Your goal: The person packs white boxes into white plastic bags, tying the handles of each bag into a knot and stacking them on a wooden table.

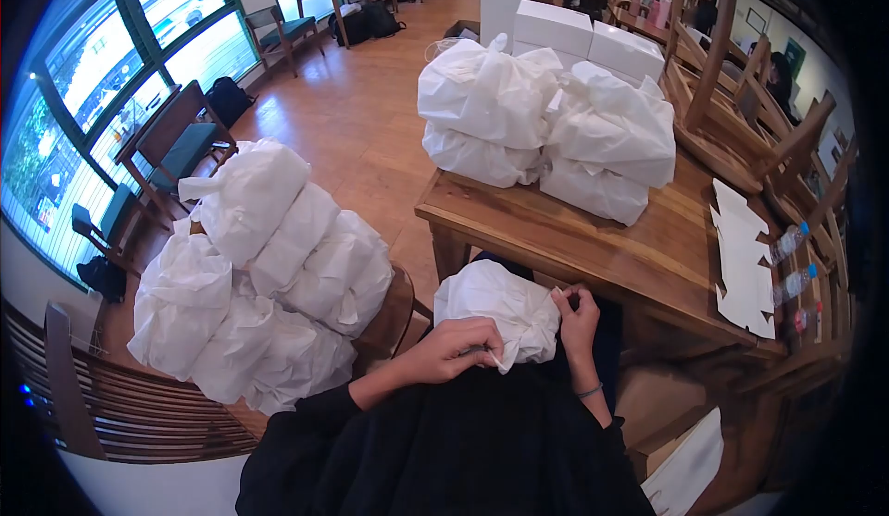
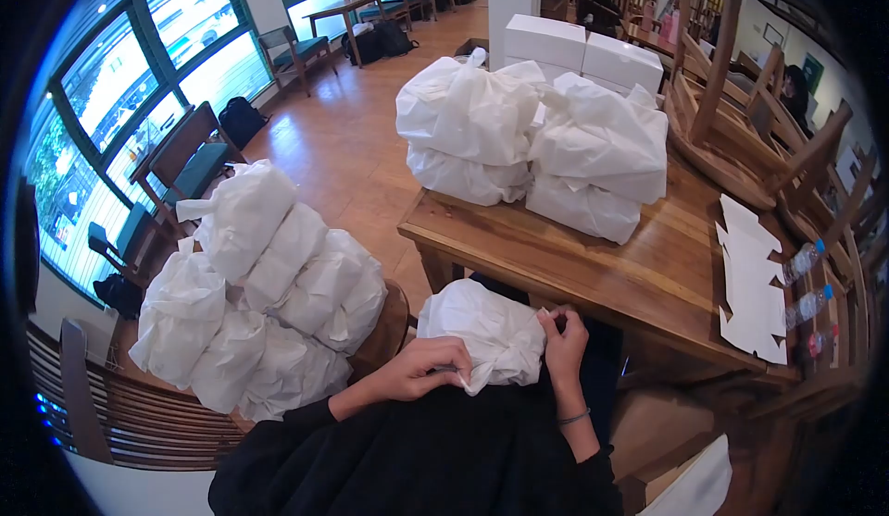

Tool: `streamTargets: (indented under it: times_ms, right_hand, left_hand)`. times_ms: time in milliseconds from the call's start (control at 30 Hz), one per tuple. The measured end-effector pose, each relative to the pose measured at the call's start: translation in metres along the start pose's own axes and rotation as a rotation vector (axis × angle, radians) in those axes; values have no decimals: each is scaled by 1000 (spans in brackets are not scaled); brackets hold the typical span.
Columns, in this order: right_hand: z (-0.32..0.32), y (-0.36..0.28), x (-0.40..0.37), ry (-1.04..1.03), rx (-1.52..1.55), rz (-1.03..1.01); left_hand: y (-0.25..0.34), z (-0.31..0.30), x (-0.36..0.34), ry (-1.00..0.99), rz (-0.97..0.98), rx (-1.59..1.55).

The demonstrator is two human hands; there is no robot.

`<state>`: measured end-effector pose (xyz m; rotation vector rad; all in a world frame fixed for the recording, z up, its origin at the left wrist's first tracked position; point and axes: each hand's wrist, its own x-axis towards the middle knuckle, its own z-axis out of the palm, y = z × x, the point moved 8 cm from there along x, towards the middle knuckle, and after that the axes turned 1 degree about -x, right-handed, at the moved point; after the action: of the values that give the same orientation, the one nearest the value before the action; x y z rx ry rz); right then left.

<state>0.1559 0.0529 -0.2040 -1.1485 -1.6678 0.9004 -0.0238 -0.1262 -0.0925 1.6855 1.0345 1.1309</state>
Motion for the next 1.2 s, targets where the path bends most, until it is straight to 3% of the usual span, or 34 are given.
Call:
streamTargets:
  times_ms: [100, 200, 300, 433, 533, 667, 867, 1067, 1167, 1200]
  right_hand:
    - [8, 17, -4, -98, 29, 67]
    - [23, 45, -7, -193, 217, 176]
    - [42, 34, -17, -293, 403, 245]
    - [55, 25, -25, -508, 344, 388]
    - [64, 27, -26, -589, 399, 326]
    - [59, 20, -26, -629, 321, 395]
    - [65, 27, -23, -626, 229, 304]
    - [48, 6, -34, -736, -127, 407]
    - [36, -13, -43, -822, -107, 463]
    - [37, -12, -43, -827, -106, 393]
  left_hand:
    - [5, -6, 10, -51, 46, 232]
    - [-6, -28, 24, 155, 219, 396]
    - [-49, -49, 34, 383, 163, 343]
    - [-129, -51, 38, 321, -367, 542]
    - [-133, -70, 47, 364, -356, 684]
    - [-152, -81, 52, 389, -404, 884]
    - [-161, -84, 44, 496, -521, 848]
    - [-169, -94, 24, 571, -538, 688]
    - [-183, -85, -4, 849, -345, -29]
    - [-187, -79, -16, 835, -489, -125]
